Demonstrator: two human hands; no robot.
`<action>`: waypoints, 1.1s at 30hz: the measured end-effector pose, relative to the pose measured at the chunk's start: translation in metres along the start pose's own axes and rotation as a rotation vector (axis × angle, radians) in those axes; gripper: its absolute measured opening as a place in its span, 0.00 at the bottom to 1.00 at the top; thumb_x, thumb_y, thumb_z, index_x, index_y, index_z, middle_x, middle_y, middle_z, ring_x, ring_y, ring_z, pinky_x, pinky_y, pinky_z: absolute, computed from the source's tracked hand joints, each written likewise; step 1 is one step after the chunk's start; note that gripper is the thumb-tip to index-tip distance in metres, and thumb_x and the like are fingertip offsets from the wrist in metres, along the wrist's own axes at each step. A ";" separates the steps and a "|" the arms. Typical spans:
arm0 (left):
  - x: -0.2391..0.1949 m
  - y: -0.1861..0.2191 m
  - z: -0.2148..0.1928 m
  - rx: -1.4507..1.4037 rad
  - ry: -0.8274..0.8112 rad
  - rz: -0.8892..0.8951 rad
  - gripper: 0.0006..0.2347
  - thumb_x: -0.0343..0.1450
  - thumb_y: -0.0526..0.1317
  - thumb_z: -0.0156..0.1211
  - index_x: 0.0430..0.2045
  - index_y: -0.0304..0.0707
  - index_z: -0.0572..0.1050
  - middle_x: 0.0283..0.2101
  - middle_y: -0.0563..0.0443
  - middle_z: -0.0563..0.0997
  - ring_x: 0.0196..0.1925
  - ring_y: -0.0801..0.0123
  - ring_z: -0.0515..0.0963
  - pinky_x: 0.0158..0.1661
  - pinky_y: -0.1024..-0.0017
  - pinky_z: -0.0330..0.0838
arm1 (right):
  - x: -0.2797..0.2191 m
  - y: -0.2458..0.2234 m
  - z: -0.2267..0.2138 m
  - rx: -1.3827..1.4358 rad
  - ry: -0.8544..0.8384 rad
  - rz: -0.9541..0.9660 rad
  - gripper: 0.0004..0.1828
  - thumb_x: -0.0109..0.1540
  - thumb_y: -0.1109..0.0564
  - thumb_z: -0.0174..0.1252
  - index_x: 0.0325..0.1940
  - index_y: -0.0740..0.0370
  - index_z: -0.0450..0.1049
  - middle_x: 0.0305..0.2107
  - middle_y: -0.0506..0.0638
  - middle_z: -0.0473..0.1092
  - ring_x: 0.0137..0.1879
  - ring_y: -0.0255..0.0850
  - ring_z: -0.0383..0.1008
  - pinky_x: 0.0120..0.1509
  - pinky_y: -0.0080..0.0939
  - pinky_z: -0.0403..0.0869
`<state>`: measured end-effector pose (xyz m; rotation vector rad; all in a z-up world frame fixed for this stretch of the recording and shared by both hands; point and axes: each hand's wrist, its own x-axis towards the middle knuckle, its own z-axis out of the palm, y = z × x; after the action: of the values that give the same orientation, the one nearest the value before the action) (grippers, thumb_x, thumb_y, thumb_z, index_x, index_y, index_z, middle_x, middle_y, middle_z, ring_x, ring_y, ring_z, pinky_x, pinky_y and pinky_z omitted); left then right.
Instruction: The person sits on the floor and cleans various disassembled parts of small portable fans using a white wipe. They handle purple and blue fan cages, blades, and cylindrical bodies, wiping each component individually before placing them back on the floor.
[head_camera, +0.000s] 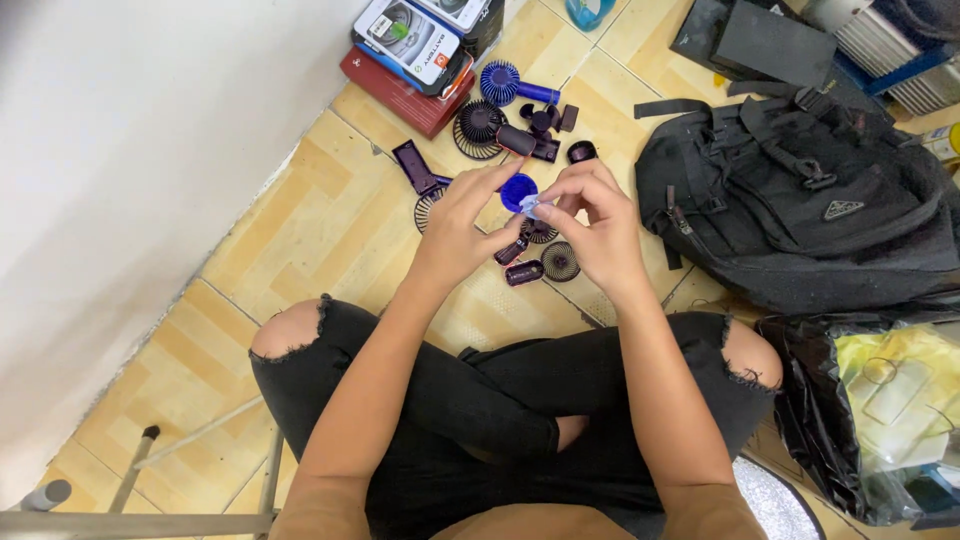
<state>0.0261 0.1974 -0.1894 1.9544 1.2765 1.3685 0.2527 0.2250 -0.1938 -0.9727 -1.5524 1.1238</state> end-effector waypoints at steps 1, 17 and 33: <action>0.004 0.002 -0.001 -0.017 -0.011 0.034 0.30 0.71 0.32 0.83 0.72 0.43 0.79 0.62 0.43 0.88 0.64 0.50 0.87 0.66 0.56 0.82 | 0.003 0.001 0.002 -0.092 0.005 -0.065 0.09 0.68 0.64 0.80 0.51 0.61 0.88 0.43 0.51 0.75 0.42 0.37 0.74 0.47 0.35 0.78; -0.004 0.015 0.019 -0.595 0.010 -0.176 0.27 0.80 0.27 0.71 0.78 0.35 0.72 0.70 0.30 0.78 0.71 0.38 0.82 0.73 0.44 0.78 | -0.009 0.000 0.005 0.026 0.044 0.059 0.12 0.68 0.65 0.77 0.55 0.58 0.90 0.49 0.51 0.77 0.48 0.33 0.72 0.53 0.33 0.75; -0.015 0.001 0.021 -0.691 -0.032 -0.445 0.18 0.82 0.38 0.72 0.68 0.36 0.82 0.61 0.31 0.85 0.60 0.47 0.89 0.63 0.49 0.88 | -0.005 -0.020 0.004 -0.297 -0.025 -0.141 0.03 0.72 0.63 0.73 0.48 0.57 0.86 0.38 0.46 0.72 0.49 0.41 0.67 0.56 0.43 0.67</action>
<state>0.0438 0.1874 -0.2049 1.1416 0.9601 1.3013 0.2490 0.2144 -0.1759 -1.0273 -1.8131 0.8239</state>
